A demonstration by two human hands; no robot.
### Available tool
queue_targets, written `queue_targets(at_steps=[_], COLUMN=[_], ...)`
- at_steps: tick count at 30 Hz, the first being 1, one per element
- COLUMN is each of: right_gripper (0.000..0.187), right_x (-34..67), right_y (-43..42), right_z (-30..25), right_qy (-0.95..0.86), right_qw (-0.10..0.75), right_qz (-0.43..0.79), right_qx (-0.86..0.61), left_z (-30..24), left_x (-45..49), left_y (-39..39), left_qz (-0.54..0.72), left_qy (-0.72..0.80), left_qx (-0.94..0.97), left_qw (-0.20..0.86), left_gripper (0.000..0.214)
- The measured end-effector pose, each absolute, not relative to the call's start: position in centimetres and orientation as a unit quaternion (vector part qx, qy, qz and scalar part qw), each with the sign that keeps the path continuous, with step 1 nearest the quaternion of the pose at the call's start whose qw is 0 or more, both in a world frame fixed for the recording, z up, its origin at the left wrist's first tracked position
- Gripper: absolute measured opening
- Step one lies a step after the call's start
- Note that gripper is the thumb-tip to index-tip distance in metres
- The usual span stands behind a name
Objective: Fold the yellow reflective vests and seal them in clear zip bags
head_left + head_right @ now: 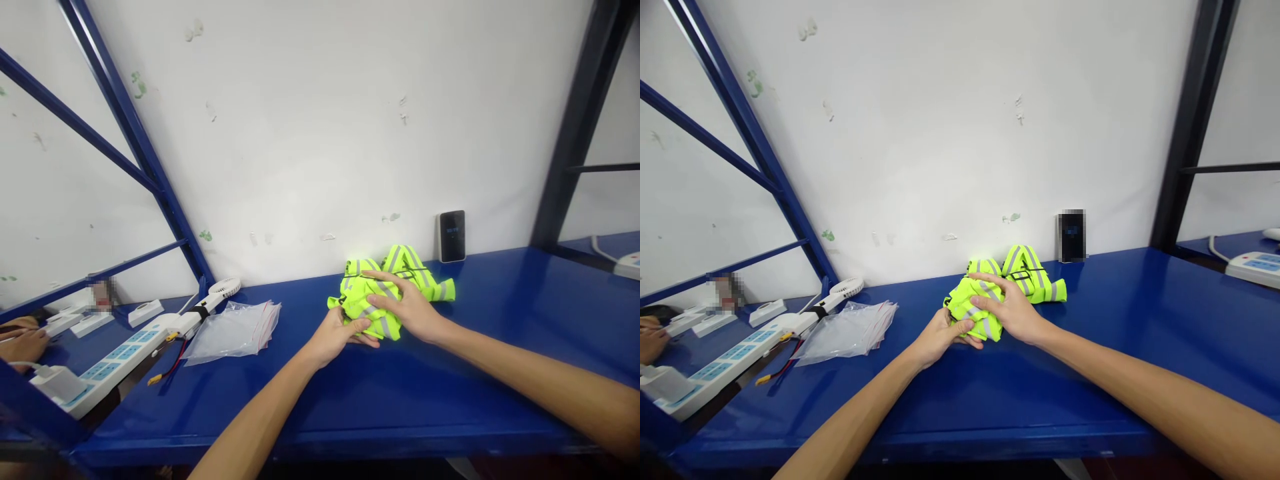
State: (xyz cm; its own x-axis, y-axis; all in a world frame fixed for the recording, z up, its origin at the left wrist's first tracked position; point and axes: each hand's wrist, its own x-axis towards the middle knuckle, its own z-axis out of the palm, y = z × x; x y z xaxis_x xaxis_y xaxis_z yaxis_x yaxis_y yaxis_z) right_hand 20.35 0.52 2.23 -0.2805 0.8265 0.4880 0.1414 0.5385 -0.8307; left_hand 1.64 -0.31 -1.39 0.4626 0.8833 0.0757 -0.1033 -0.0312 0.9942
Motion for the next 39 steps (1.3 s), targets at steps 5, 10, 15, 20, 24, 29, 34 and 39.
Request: queue_targets(at_steps=[5,10,15,20,24,29,34,39], right_gripper=[0.039,0.033,0.057,0.056,0.05,0.052,0.05,0.054], right_x=[20.1,20.0,20.5,20.5,20.3,20.1,19.9,19.7], right_y=[0.3,0.1,0.4,-0.1,-0.8,-0.7,-0.2,-0.3], right_z=[1.6,1.2,0.5,0.3,1.3,1.9,1.2,0.8], right_qy=[-0.762,-0.813,-0.854,-0.844,-0.79,-0.745,-0.725,-0.721], right_qw=[0.503,0.493,0.448,0.445,0.459,0.476,0.493,0.502], right_qz=[0.261,0.19,0.15,0.176,0.278,0.347,0.376,0.379], right_qx=[-0.313,-0.247,-0.218,-0.244,-0.297,-0.313,-0.299,-0.29], left_z=[-1.2,-0.3,-0.4,-0.7,-0.5,-0.3,-0.3,-0.7], left_x=[1.4,1.1,0.9,0.5,0.3,0.6,1.3,1.9], left_y=[-0.3,-0.9,-0.8,-0.7,-1.0,-1.0,-1.0,-1.0], left_qz=[0.39,0.408,0.434,0.415,0.354,0.382,0.444,0.49], left_qy=[0.341,0.283,0.236,0.268,0.272,0.318,0.319,0.309], left_qx=[0.563,0.513,0.462,0.504,0.599,0.669,0.693,0.651], left_qw=[0.643,0.7,0.736,0.708,0.665,0.553,0.47,0.491], left_gripper=[0.049,0.043,0.042,0.056,0.057,0.045,0.046,0.048])
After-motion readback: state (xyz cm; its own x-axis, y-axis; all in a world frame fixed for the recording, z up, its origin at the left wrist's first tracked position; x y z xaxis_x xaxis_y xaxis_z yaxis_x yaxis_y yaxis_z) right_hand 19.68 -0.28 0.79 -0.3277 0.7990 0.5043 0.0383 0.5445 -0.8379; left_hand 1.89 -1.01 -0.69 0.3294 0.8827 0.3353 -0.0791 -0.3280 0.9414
